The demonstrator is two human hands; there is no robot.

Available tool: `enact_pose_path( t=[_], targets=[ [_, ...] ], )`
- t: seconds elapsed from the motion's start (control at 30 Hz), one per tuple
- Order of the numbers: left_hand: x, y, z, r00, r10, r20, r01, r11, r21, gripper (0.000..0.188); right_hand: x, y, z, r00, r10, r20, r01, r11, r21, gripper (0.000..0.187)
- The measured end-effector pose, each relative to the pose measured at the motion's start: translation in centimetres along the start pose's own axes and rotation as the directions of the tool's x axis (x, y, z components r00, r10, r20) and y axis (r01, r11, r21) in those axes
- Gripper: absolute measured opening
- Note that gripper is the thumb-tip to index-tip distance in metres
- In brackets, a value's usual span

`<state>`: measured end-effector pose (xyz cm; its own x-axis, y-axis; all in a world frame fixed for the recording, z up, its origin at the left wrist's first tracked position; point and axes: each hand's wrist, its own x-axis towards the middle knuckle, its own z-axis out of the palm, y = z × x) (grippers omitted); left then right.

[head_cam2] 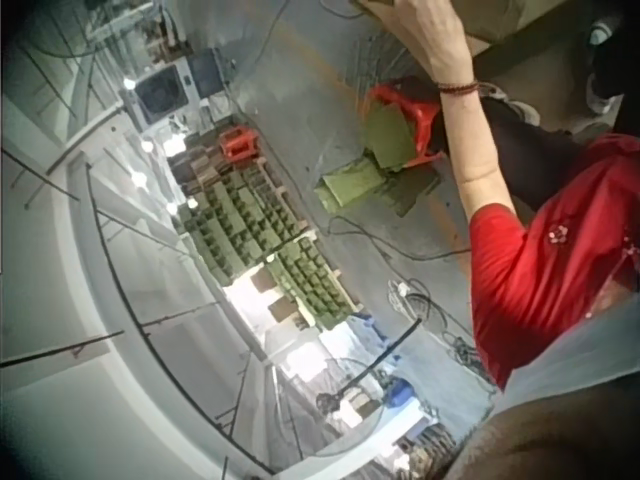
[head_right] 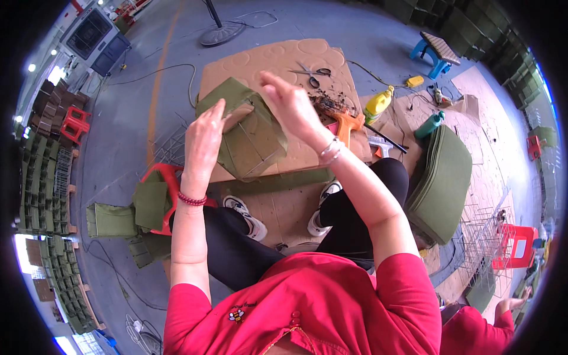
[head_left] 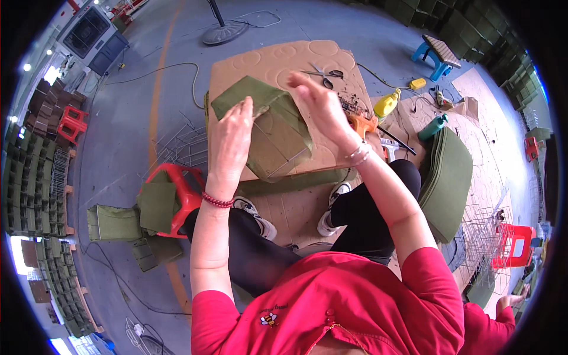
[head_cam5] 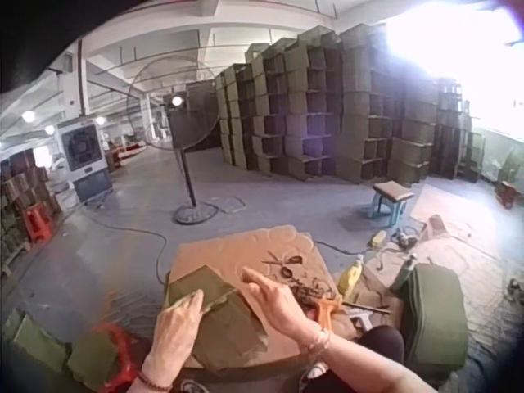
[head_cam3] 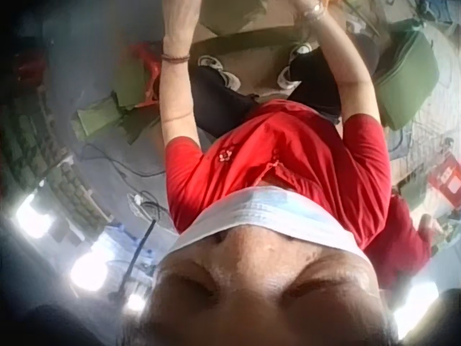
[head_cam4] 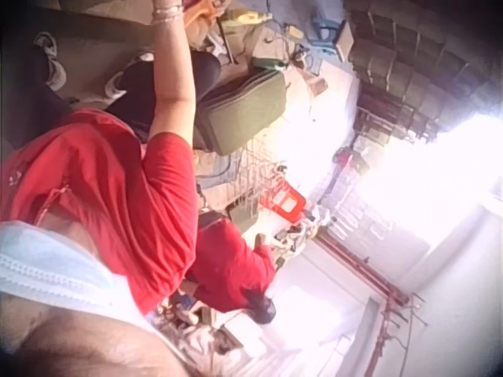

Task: Apply hot glue and assemble green fabric panels onto a wire lamp shade frame.

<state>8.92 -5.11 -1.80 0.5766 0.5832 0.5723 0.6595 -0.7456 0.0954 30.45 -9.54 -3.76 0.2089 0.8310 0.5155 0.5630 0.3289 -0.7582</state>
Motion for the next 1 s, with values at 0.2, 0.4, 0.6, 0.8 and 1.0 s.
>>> enact_pose_path(
  t=[0.2,0.4,0.6,0.8,1.0],
  targets=[
    [0.2,-0.5,0.2,0.993,-0.077,-0.088,0.063,0.987,-0.145,0.03,-6.1,11.2,-5.8,0.939,0.324,-0.117,-0.312,0.655,-0.688,0.029],
    [0.7,0.5,-0.4,0.964,-0.262,-0.037,0.232,0.905,-0.356,0.032,-11.2,15.4,-4.4,0.838,0.363,-0.407,-0.543,0.619,-0.568,0.074],
    [1.5,-0.1,0.5,0.945,-0.324,-0.055,0.28,0.882,-0.378,0.031,-12.0,18.3,-5.9,0.678,0.566,-0.469,-0.709,0.671,-0.215,0.065],
    [1.3,-0.4,0.6,0.944,-0.323,-0.063,0.285,0.897,-0.338,0.029,-13.4,20.3,-6.8,0.557,0.801,-0.218,-0.535,0.548,0.643,0.047],
    [0.1,-0.8,-0.5,0.951,-0.308,0.021,0.304,0.922,-0.239,0.03,-12.3,7.7,-9.9,0.836,0.546,-0.05,-0.262,0.478,0.839,0.054]
  ],
)
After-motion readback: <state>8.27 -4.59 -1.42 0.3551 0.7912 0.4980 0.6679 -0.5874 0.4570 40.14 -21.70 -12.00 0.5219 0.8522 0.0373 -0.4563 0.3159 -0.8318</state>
